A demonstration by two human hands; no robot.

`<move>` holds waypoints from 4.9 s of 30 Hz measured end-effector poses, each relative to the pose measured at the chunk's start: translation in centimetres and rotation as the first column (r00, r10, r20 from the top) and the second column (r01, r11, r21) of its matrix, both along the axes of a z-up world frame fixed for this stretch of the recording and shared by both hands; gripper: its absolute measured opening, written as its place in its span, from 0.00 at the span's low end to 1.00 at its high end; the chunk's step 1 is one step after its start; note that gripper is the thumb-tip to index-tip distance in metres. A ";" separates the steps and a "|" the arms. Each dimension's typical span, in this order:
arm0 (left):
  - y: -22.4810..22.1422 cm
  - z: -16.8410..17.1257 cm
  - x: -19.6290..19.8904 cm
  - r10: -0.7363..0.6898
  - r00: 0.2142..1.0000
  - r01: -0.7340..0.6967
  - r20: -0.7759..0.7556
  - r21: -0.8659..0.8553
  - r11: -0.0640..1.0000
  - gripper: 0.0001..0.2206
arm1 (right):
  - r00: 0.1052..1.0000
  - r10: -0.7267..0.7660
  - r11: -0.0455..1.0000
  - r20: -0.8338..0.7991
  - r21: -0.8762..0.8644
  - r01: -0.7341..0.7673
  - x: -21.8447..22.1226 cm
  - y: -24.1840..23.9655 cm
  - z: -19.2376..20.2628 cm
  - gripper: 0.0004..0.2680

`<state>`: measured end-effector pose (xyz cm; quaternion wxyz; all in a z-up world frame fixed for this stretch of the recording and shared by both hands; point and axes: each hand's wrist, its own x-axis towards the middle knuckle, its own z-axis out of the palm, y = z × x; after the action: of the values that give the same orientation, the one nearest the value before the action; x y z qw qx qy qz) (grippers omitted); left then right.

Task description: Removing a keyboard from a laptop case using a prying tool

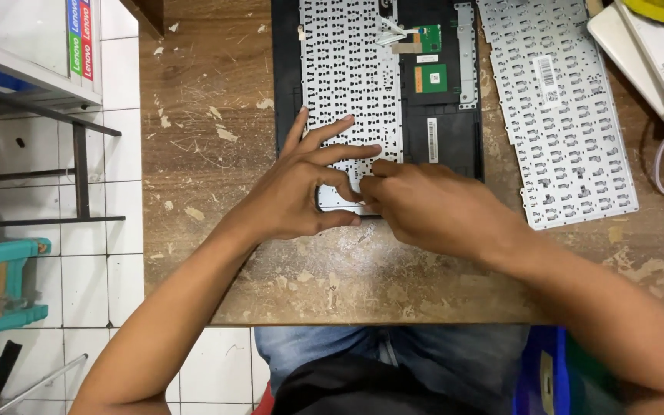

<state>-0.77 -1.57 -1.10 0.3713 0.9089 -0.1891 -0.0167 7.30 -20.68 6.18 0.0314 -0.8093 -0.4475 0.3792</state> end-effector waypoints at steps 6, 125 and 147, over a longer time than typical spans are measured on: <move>0.1 0.0 0.0 -0.015 1.000 0.014 0.007 0.009 1.000 0.07 | 0.997 0.005 0.986 -0.077 0.167 0.008 0.6 -0.7 -1.9 0.07; -1.5 -1.3 -0.4 -0.031 0.989 0.043 0.142 -0.078 0.996 0.10 | 0.980 -0.135 0.980 -0.148 0.125 0.154 2.8 -2.5 -0.9 0.06; -2.4 0.9 -0.2 0.100 0.995 -0.099 0.005 -0.063 0.993 0.16 | 0.976 -0.024 0.947 0.216 0.319 -0.047 2.2 -2.6 -2.6 0.03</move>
<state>-1.01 -3.98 -0.22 0.3992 0.9052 -0.1455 0.0113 9.52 -23.29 3.58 0.1118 -0.8271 -0.5089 0.2109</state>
